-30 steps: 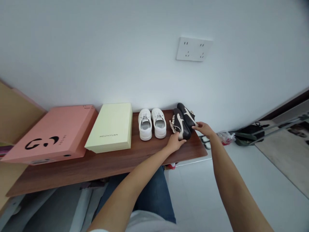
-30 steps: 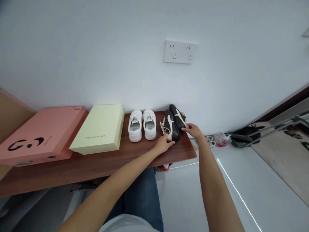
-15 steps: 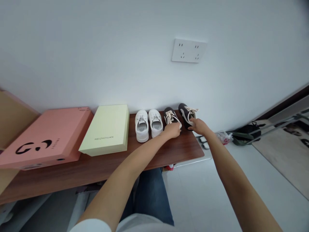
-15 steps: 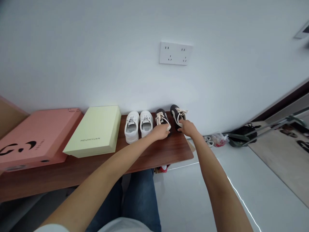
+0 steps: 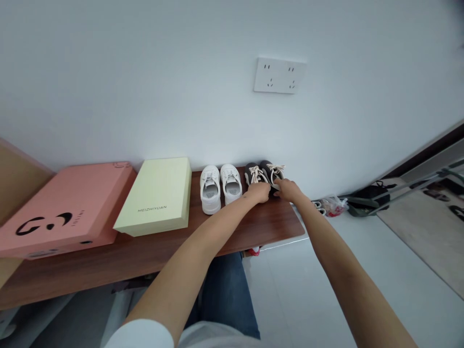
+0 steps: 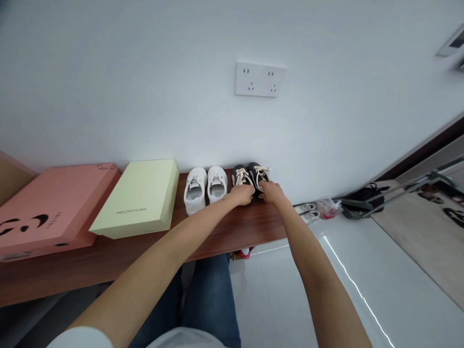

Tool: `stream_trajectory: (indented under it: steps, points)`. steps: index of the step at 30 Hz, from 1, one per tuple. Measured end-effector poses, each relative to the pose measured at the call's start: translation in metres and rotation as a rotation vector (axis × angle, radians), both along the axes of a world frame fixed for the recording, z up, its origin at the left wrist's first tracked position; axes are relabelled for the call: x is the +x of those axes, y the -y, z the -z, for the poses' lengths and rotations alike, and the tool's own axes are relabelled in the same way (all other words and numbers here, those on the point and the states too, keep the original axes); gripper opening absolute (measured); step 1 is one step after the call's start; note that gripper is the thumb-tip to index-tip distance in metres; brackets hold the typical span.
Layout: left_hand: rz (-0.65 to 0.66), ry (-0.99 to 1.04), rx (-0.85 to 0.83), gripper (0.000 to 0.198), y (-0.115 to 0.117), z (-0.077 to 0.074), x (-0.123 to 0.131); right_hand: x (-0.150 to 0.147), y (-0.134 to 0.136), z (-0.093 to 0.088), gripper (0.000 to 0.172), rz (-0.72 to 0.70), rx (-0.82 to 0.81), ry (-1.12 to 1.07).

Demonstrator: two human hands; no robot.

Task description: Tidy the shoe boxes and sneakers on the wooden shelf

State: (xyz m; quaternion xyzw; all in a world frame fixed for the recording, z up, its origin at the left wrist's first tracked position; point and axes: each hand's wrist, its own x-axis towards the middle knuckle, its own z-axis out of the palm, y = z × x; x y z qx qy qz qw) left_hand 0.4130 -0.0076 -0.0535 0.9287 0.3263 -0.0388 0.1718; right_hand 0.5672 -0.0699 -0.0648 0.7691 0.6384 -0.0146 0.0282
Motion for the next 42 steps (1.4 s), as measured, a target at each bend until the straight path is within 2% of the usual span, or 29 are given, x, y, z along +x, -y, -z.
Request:
stream_trajectory:
  steps: [10, 16, 20, 25, 30, 35, 37, 42]
  points:
    - [-0.004, -0.001, 0.005, 0.024, -0.004, 0.008, 0.002, -0.008, -0.005, 0.006, 0.041, -0.01, 0.001, 0.0]
    - [0.011, 0.099, 0.071, 0.035, 0.005, 0.008, -0.011, -0.015, 0.0, 0.005, 0.04, -0.001, 0.014, 0.008]
    - [0.022, 0.24, 0.156, 0.033, 0.018, 0.003, -0.027, -0.02, 0.006, -0.004, 0.035, -0.005, 0.051, 0.015]
    - [0.058, 0.34, 0.241, 0.027, 0.041, -0.004, -0.052, -0.034, 0.018, -0.025, 0.033, -0.038, 0.167, -0.03]
    - [0.067, 0.389, 0.194, 0.035, 0.071, -0.003, -0.098, -0.059, 0.036, -0.036, 0.035, -0.136, 0.234, -0.174]
    - [0.071, 0.425, -0.119, 0.031, 0.095, 0.014, -0.171, -0.091, 0.064, -0.034, 0.044, -0.194, 0.208, -0.484]
    - [0.001, 0.461, -0.226, 0.029, 0.105, 0.026, -0.205, -0.107, 0.079, -0.031, 0.048, -0.172, 0.142, -0.616]
    - [-0.33, 0.569, -0.401, 0.027, 0.136, 0.059, -0.29, -0.161, 0.109, -0.018, 0.047, -0.101, -0.08, -0.923]
